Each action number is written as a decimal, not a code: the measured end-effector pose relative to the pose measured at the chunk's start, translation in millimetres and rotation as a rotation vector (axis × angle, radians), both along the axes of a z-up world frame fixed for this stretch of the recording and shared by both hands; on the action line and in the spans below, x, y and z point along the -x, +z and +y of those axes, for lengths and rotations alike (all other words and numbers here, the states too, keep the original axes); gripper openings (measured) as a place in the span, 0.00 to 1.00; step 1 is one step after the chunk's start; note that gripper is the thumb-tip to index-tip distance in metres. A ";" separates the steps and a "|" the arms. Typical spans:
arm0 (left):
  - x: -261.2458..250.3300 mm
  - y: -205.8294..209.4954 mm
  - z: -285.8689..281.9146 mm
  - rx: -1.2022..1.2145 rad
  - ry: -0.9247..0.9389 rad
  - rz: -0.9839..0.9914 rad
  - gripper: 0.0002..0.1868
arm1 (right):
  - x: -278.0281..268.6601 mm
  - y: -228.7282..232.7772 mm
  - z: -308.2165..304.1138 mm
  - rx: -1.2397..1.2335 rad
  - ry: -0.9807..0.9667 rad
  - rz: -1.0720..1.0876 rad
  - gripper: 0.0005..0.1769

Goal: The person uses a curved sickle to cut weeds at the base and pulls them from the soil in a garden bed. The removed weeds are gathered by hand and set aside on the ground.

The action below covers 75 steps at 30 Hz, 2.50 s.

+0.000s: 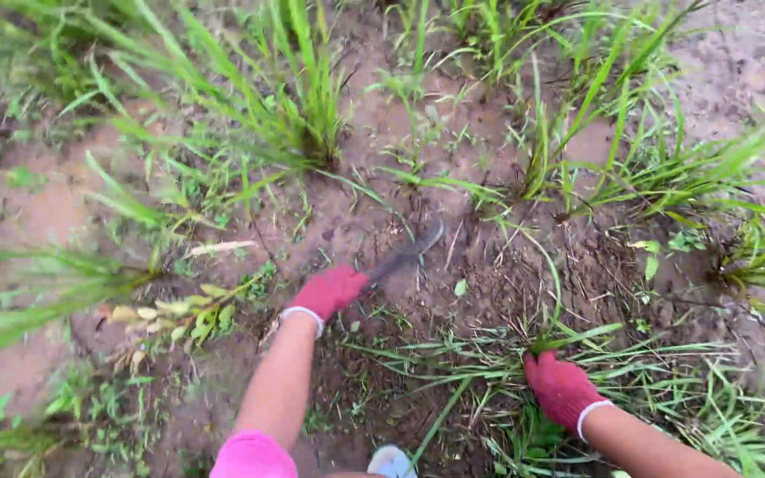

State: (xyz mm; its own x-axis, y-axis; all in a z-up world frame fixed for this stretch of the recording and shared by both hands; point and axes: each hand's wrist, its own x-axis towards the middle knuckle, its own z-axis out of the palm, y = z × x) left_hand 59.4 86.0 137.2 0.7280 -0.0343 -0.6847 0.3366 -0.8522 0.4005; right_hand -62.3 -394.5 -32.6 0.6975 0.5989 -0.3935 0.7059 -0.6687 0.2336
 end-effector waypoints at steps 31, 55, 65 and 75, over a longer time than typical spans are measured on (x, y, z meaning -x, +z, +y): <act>-76.6 -149.4 21.4 0.159 0.245 -0.589 0.22 | -355.0 53.8 245.3 0.095 -0.029 -0.430 0.08; -35.9 -146.3 -36.6 0.275 0.483 -0.323 0.34 | -230.9 116.9 193.0 0.024 -0.271 0.055 0.15; -89.4 -48.2 -36.5 0.148 0.313 -0.363 0.32 | -174.4 69.1 87.7 -0.147 -0.234 0.049 0.11; -16.7 -152.2 -141.7 -0.083 -0.208 -0.564 0.19 | -146.9 55.5 60.0 -0.254 -0.330 -0.017 0.10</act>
State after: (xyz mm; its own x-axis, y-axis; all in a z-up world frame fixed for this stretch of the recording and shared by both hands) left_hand 76.1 -55.7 -15.0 0.9630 -0.1781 -0.2022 -0.0854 -0.9135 0.3977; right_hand 84.6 -334.5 22.9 0.8735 0.4185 -0.2487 0.4413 -0.8964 0.0414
